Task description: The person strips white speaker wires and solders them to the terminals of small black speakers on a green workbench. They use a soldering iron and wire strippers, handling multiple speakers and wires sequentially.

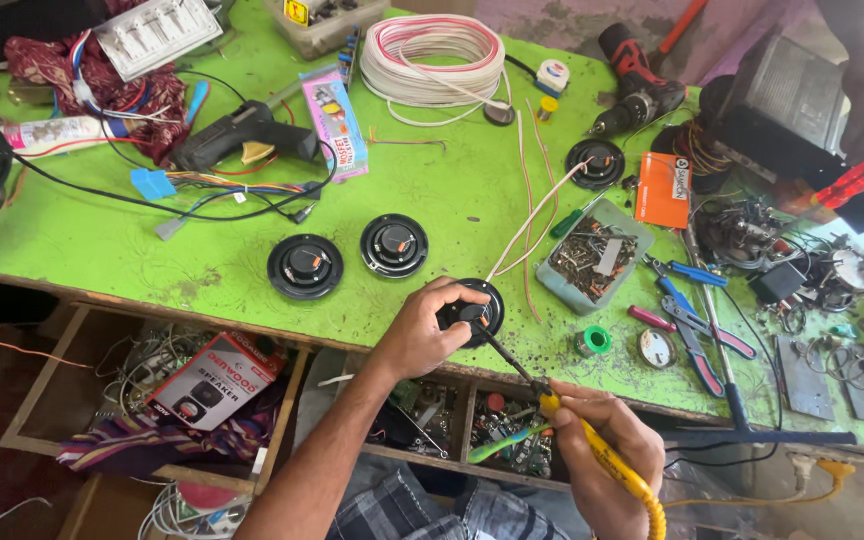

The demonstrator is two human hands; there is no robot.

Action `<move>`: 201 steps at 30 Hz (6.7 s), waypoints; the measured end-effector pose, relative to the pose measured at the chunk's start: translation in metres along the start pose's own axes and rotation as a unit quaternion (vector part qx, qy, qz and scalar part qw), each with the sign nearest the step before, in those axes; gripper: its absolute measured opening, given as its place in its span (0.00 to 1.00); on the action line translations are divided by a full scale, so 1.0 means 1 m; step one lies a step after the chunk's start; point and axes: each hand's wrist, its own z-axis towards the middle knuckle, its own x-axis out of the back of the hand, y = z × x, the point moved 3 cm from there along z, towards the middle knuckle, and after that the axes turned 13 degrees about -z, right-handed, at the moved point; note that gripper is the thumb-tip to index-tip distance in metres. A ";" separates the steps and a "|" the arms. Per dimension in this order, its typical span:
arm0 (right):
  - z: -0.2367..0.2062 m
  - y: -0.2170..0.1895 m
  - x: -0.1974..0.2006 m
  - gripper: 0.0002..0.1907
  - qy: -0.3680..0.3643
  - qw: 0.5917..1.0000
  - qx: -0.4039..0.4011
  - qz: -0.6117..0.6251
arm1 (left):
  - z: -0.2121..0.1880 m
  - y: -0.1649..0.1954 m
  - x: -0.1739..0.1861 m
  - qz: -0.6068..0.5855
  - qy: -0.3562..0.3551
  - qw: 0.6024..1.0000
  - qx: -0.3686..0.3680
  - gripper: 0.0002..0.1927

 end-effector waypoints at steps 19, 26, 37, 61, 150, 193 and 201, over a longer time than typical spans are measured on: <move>-0.027 0.025 0.045 0.07 0.141 0.985 0.102 0.002 | -0.001 0.001 -0.008 -0.013 0.010 0.999 0.039 0.13; -0.015 0.040 0.108 0.10 0.101 0.980 0.158 -0.072 | 0.001 0.002 -0.013 -0.062 0.021 0.996 0.056 0.14; -0.116 0.122 0.426 0.07 0.435 0.898 -0.001 -0.062 | 0.012 -0.019 -0.030 -0.067 -0.017 0.991 0.114 0.16; 0.024 0.114 0.399 0.26 0.278 0.879 -0.033 -0.387 | -0.002 -0.041 -0.022 -0.201 0.016 0.975 0.093 0.20; 0.110 0.097 0.053 0.05 0.167 0.970 0.042 -0.169 | 0.230 -0.031 -0.074 0.452 -0.080 0.872 0.170 0.11; 0.120 0.115 0.148 0.43 -0.115 0.799 -0.141 -0.573 | -0.011 -0.031 -0.015 -0.264 -0.065 0.944 0.186 0.24; 0.121 0.097 0.144 0.35 -0.052 0.843 -0.083 -0.530 | 0.035 -0.037 -0.014 -0.343 -0.079 0.930 0.105 0.27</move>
